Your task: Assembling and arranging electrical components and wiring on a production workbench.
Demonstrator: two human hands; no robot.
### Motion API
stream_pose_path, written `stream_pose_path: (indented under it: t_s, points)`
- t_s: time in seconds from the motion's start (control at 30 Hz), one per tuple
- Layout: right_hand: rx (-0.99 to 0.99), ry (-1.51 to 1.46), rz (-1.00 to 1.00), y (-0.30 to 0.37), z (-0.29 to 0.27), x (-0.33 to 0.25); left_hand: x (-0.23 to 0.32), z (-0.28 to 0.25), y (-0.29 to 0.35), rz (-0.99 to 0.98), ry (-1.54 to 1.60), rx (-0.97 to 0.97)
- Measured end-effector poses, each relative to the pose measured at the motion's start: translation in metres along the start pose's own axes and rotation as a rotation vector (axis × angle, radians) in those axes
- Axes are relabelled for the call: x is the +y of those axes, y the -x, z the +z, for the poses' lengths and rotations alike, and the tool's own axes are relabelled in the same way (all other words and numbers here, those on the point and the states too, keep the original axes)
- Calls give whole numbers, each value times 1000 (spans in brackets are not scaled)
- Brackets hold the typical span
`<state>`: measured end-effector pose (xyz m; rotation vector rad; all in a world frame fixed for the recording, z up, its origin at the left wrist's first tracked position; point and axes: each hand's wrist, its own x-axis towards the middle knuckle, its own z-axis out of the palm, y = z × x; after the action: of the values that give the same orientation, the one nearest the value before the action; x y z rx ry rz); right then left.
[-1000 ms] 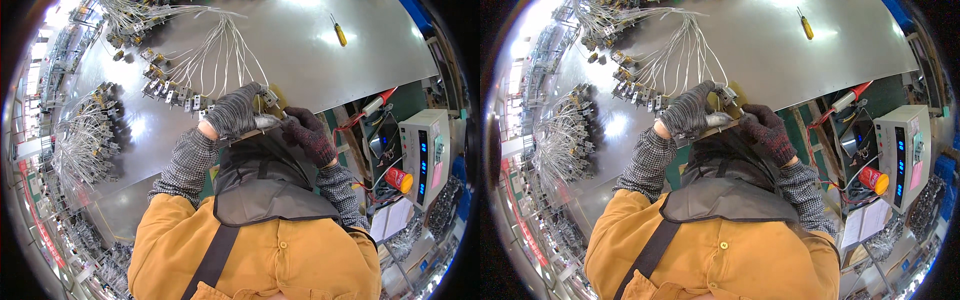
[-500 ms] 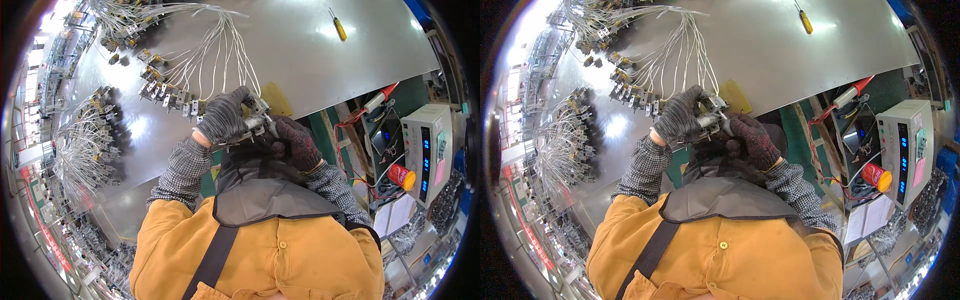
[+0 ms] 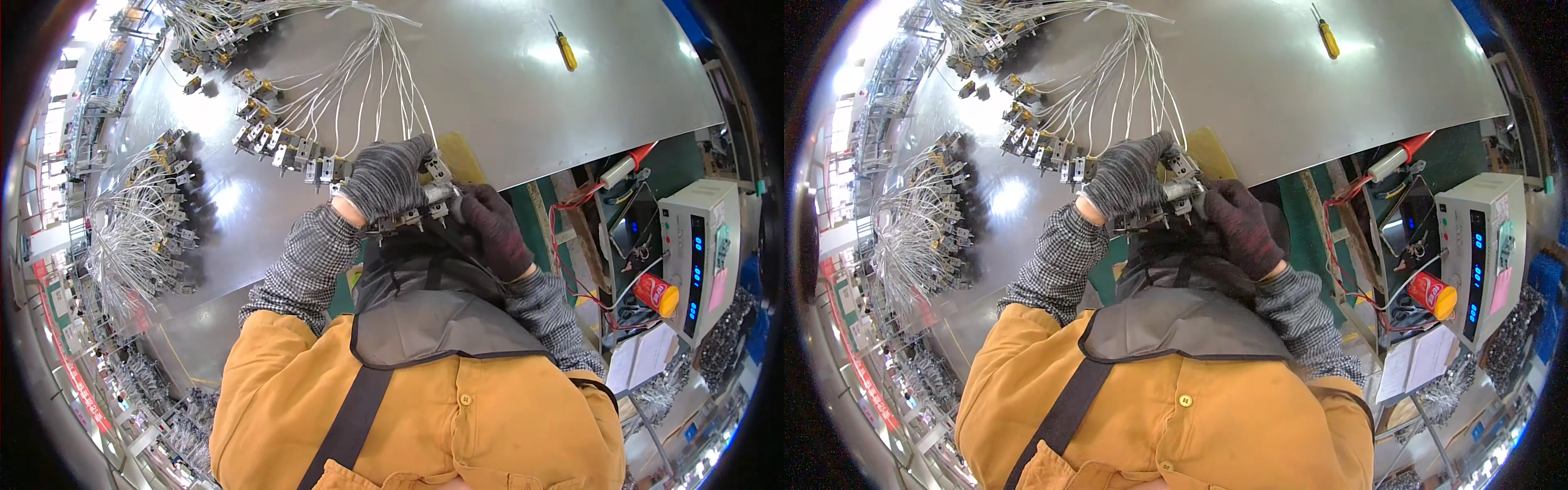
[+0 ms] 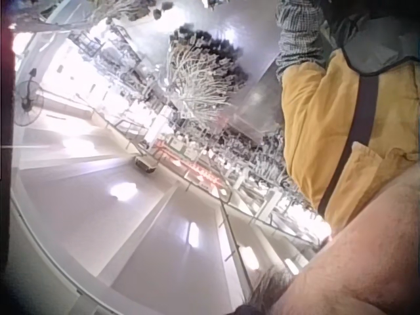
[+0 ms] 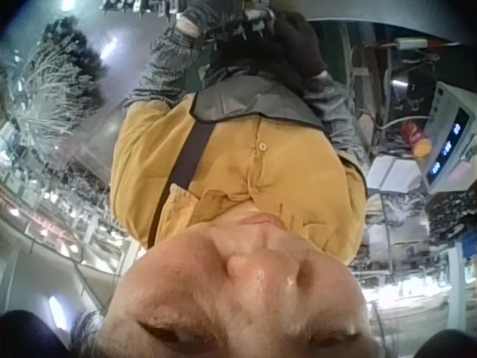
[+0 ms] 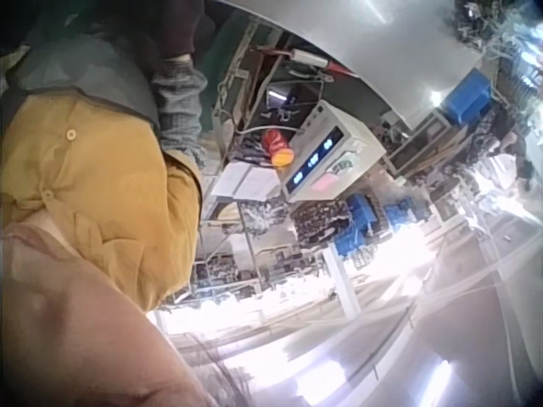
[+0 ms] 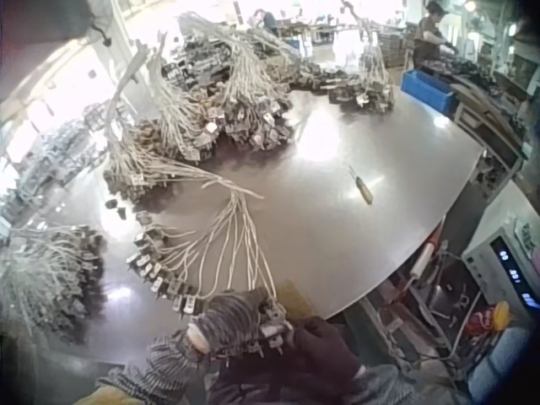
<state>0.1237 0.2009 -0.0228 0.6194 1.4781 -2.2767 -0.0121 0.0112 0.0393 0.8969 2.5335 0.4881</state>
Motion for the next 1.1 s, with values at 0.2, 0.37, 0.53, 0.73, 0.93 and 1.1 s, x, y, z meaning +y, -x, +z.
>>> stream_pose_path:
  t_s: [0.2, 0.37, 0.53, 0.73, 0.93, 1.1]
  points:
    - [137, 591, -573, 6, 9, 12, 6, -3, 1, -25, 14, -19]
    - [-121, 100, -247, 4, 3, 9, 3, -1, -1, -22, 27, 6]
    - [190, 953, -820, 7, -4, -1, 2, 8, 5, 29, 115, 113]
    - [-36, -596, 45, -10, -31, 40, 8, 34, 0, 114, 454, 258]
    - [-165, -430, -18, 23, -20, -17, 24, 14, 43, 61, -100, 213]
    - [-140, 970, -987, -21, -41, -7, 21, 37, 50, 123, -262, 157]
